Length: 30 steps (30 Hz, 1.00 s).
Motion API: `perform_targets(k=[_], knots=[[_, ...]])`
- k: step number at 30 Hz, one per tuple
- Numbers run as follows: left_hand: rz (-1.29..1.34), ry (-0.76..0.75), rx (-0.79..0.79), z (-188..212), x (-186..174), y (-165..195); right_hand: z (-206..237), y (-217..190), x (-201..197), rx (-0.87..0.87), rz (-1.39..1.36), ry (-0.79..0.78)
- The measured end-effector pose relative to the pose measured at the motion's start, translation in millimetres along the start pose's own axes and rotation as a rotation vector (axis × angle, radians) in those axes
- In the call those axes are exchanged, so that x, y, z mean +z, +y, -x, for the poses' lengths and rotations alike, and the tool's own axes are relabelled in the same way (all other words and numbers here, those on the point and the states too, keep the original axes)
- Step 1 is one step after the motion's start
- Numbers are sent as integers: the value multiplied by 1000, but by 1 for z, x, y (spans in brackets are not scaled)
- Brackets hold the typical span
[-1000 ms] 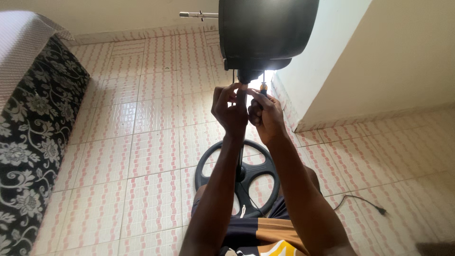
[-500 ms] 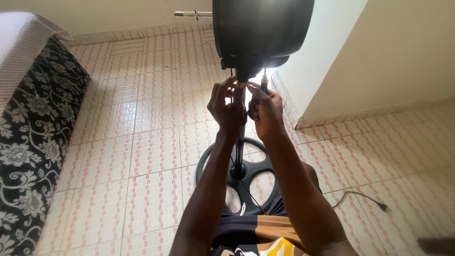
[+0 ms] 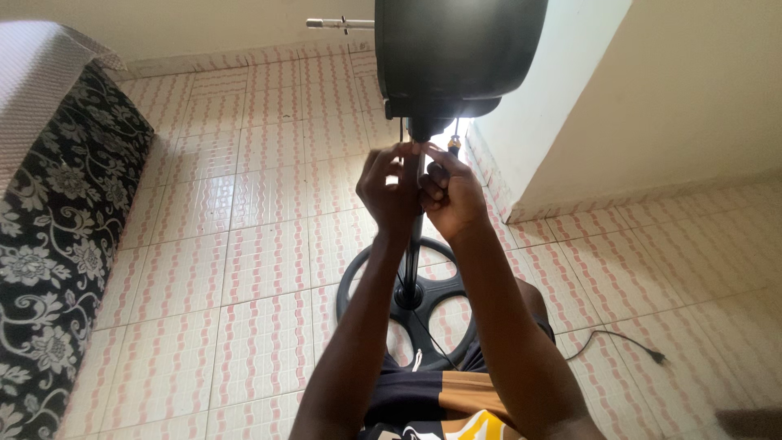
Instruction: The person picks up a screwdriver from a small table, sits on the floor with a pedestal fan, and uses the screwdriver to loosen the blade cap at the center of the fan. They remove the front grill guard, hold it against the fan head, and continue working on the center hub with the screwdriver before returning to the table.
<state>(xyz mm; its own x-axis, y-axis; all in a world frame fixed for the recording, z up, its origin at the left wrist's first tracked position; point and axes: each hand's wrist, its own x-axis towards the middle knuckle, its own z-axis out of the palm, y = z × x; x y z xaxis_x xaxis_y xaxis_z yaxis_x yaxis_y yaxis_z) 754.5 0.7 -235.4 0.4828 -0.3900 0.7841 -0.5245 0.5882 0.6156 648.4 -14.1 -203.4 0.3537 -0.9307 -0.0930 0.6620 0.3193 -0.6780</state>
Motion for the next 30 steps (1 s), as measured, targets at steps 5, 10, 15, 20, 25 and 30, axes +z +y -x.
perform_targets(k=[5, 10, 15, 20, 25, 30], knots=[[263, -173, -520, 4, -2, 23, 1, 5, -1, -234, 195, 14], [395, -157, -622, 5, -2, 28, 0, 13, 1, -500, 320, 44], [609, -150, -753, 7, -2, 23, -1, 13, 2, -425, 276, -21], [669, -166, -794, 10, -5, 16, -1, 13, 4, -442, 342, 100], [790, -142, -788, 9, -8, 16, 4, 13, 5, -357, 272, -41], [871, -186, -918, 0, -14, 23, 6, 13, 2, -312, 262, 2]])
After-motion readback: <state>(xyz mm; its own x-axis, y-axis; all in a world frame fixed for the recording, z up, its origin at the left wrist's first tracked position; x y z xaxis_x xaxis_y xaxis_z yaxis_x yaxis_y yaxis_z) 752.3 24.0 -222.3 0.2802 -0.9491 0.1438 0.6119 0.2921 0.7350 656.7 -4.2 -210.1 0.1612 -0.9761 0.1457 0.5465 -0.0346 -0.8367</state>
